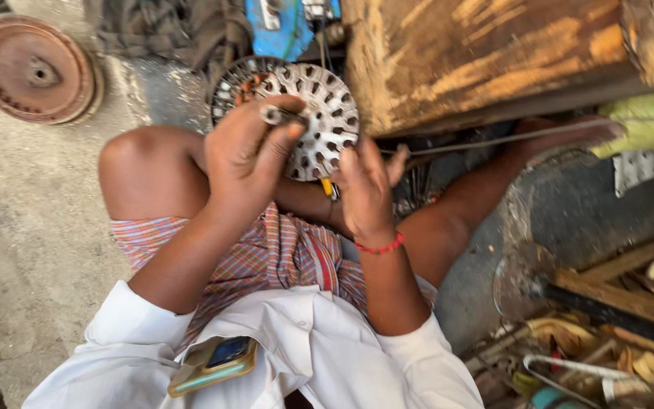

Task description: The person sits on the ground repairing an electric fan motor. They hold a perforated metal fan blade disc, fit it onto a motor shaft, tap it with a metal rod to seat it, wipe parts with a cloth, and continue pressing and adjusting the disc onto the shaft.

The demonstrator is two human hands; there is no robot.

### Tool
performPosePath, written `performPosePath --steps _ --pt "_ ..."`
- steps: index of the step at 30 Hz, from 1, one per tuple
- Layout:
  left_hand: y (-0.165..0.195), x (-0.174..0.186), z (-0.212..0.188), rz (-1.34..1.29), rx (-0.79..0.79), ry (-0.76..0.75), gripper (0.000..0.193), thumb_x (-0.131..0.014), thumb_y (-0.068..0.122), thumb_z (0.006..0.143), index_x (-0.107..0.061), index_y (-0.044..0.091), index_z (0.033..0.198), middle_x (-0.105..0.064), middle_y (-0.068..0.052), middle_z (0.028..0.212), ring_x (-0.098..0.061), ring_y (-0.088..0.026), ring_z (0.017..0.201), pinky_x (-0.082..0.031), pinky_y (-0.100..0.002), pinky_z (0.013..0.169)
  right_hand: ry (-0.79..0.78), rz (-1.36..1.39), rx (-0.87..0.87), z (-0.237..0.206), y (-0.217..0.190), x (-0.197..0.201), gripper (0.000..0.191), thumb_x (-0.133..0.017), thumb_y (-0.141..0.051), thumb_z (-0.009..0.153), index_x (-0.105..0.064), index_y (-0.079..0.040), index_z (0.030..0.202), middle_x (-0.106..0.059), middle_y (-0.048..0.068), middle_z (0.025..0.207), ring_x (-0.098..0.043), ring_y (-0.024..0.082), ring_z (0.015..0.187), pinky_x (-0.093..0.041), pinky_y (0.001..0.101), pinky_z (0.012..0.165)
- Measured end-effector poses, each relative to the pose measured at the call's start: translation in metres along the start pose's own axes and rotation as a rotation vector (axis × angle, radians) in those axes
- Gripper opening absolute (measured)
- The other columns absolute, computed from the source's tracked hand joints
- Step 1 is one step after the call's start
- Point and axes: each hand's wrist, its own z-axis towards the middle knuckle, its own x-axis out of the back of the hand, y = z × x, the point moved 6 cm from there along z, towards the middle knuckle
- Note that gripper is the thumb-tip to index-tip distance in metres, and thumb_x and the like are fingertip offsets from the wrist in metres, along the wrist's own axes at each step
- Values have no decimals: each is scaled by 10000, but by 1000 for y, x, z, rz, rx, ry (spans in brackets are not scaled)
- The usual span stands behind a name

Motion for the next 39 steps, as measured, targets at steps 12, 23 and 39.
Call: performPosePath --steps 12,23,39 --pt "-84 -35 -64 -530 455 -32 461 -514 389 1128 -556 39 1425 -613 -117 1354 -585 -189 1196 -510 -337 1007 261 385 -106 -38 45 67 903 -486 -99 981 39 -404 1650 -499 90 1476 -547 258 1336 -463 509 1149" --pt "-142 -116 -123 -1302 1009 -64 464 -440 332 1110 -520 -8 1414 -646 -151 1369 -693 -244 1189 -600 -404 1016 295 273 -286 -36 46 75 778 -455 -115 976 -88 -382 1608 -486 100 1510 -530 277 1351 -434 486 1145" --pt "-112 -130 -144 -1521 1233 -206 464 -269 292 1084 -443 50 1439 -630 -177 1349 -693 -297 1167 -626 -482 930 234 -260 -391 -58 16 72 333 -636 -274 1041 -708 29 1158 -712 35 900 -616 50 667 -485 211 510"
